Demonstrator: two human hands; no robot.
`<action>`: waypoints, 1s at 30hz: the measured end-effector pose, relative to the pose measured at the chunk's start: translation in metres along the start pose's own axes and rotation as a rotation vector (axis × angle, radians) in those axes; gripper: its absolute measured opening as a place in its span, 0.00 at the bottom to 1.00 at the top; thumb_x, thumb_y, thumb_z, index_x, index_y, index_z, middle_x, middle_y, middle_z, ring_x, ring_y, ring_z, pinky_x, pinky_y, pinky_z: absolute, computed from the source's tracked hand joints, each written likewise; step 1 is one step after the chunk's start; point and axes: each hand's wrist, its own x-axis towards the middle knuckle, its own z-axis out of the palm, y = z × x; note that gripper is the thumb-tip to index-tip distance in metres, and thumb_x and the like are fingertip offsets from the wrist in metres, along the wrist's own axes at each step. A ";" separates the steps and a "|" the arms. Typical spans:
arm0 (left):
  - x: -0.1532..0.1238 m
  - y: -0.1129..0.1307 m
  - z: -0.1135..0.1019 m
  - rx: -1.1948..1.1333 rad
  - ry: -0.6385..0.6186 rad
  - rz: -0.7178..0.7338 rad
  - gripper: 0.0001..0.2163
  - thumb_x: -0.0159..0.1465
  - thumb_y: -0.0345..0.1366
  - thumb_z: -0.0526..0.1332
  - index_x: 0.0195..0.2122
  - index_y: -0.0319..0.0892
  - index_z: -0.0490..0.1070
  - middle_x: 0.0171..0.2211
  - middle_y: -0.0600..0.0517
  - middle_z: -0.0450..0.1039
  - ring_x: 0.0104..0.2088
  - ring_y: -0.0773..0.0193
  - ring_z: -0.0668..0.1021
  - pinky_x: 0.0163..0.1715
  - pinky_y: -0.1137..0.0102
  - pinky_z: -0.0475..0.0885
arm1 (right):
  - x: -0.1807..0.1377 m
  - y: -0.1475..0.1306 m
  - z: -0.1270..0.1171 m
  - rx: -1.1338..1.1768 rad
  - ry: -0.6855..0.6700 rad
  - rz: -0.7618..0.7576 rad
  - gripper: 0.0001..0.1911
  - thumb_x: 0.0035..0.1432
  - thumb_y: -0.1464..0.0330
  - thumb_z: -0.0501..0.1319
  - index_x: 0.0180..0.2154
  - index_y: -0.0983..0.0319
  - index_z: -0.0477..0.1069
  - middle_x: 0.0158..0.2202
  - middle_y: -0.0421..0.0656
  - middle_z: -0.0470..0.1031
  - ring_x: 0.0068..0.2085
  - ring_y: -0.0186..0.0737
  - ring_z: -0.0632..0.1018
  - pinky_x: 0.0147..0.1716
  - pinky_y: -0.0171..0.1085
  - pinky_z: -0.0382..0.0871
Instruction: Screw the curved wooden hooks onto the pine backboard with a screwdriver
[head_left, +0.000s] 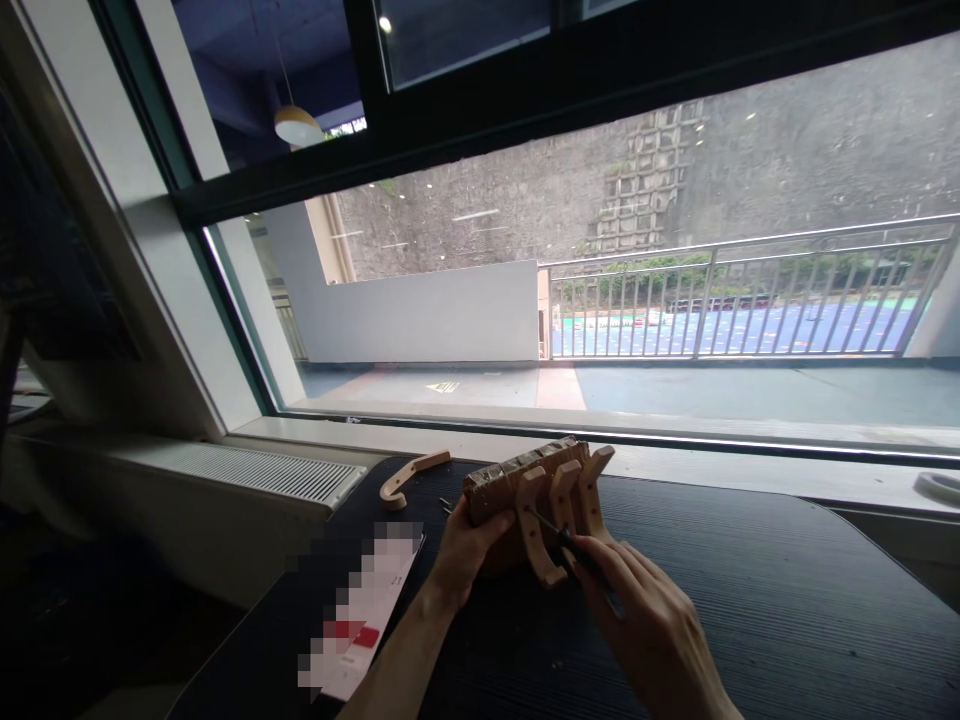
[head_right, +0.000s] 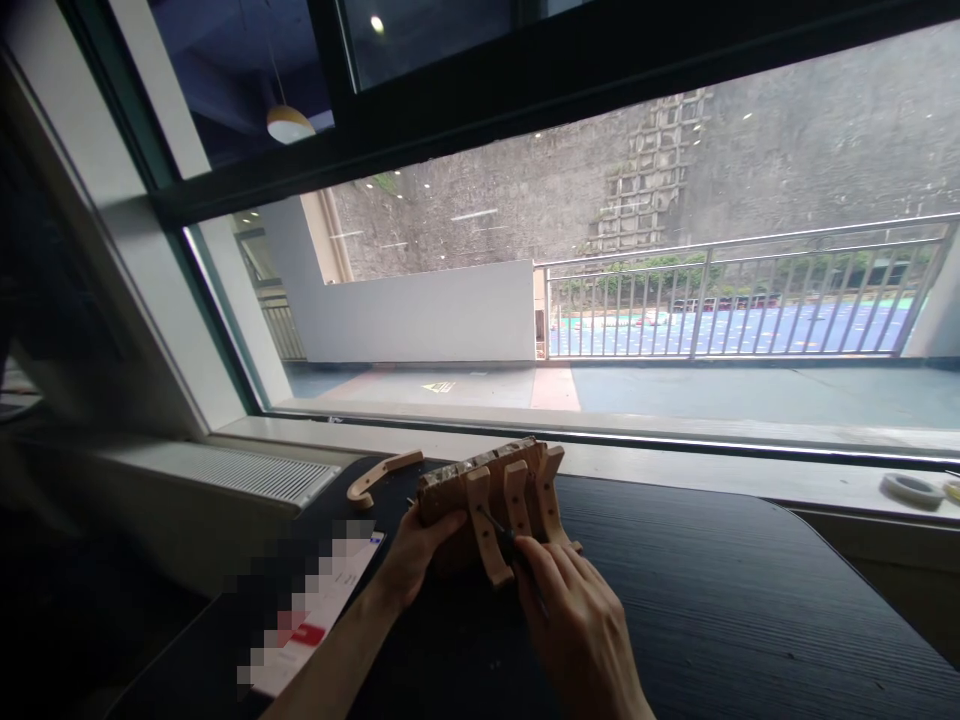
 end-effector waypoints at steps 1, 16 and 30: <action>0.000 0.000 0.000 -0.011 -0.010 -0.007 0.21 0.48 0.34 0.71 0.43 0.38 0.71 0.39 0.46 0.77 0.39 0.57 0.78 0.42 0.65 0.71 | 0.000 0.000 0.000 -0.013 -0.005 -0.005 0.12 0.61 0.71 0.55 0.47 0.62 0.67 0.38 0.43 0.75 0.39 0.39 0.76 0.38 0.37 0.68; -0.003 -0.002 0.005 -0.044 -0.021 0.011 0.20 0.48 0.33 0.70 0.43 0.39 0.71 0.39 0.47 0.77 0.39 0.58 0.78 0.42 0.64 0.72 | -0.002 -0.012 0.001 -0.020 -0.158 0.288 0.11 0.62 0.64 0.52 0.44 0.59 0.65 0.29 0.39 0.76 0.26 0.37 0.78 0.22 0.32 0.66; -0.005 -0.001 0.008 -0.043 -0.012 0.005 0.19 0.47 0.33 0.71 0.41 0.39 0.71 0.37 0.49 0.78 0.38 0.58 0.78 0.41 0.65 0.72 | -0.003 -0.015 0.002 -0.030 -0.093 0.262 0.06 0.62 0.65 0.52 0.38 0.59 0.65 0.28 0.39 0.75 0.26 0.36 0.77 0.23 0.31 0.64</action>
